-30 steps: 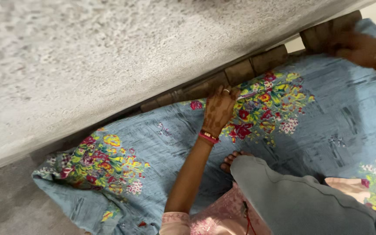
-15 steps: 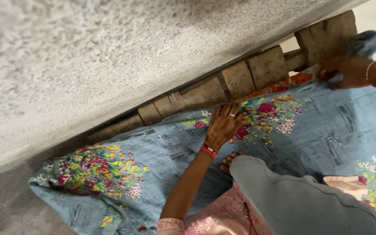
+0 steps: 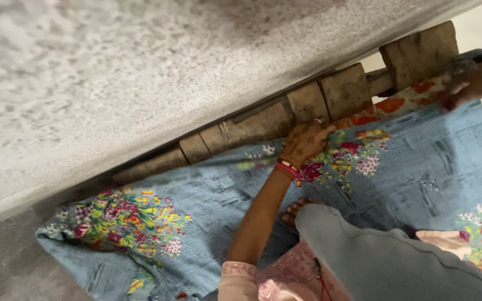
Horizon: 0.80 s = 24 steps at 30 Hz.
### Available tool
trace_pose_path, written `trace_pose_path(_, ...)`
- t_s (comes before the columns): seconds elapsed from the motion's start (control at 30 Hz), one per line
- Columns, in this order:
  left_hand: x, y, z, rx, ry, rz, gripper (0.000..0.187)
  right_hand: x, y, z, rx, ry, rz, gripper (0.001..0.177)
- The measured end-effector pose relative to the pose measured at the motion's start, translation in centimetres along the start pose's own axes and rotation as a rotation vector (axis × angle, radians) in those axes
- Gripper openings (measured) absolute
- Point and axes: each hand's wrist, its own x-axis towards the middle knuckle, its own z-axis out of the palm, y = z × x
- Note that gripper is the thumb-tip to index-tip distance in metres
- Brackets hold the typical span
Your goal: The person spreads a bedsheet over a bed frame with another person, tucks the edges into the sides, and smooths the surface by hand.
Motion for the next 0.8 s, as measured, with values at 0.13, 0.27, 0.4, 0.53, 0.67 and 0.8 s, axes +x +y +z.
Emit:
trace_pose_path(0.13, -0.3, -0.4, 2.6, 0.082, 0.144, 0.085, 0.059, 2.0, 1.5, -2.6, -0.103, 0.046, -0.008, 0.075)
trace_pose_path(0.27, -1.1, -0.8, 4.0, 0.066, 0.312, 0.139, 0.04, 3.3, 1.8, -3.3, -0.162, 0.04, -0.053, 0.074)
trace_pose_path(0.4, -1.4, -0.1, 3.0, -0.078, 0.089, -0.022, 0.05, 3.7, 2.7, -4.0, -0.169, -0.01, -0.105, 0.074)
trace_pose_path(0.53, -1.1, -0.1, 0.2, -0.263, 0.01, -0.088, 0.048, 3.0, 0.8, -1.5, -0.378, -0.319, -0.006, 0.085)
trace_pose_path(0.67, 0.5, 0.2, -2.0, -0.285, -0.1, -0.046, 0.054, 3.9, 1.4, 1.3, -0.173, -0.186, 0.0, 0.08)
trace_pose_path(0.8, 2.6, -3.0, 1.1, -0.501, -0.239, -0.168, 0.058, 4.4, 0.1, -0.5, 0.232, 0.065, 0.066, 0.072)
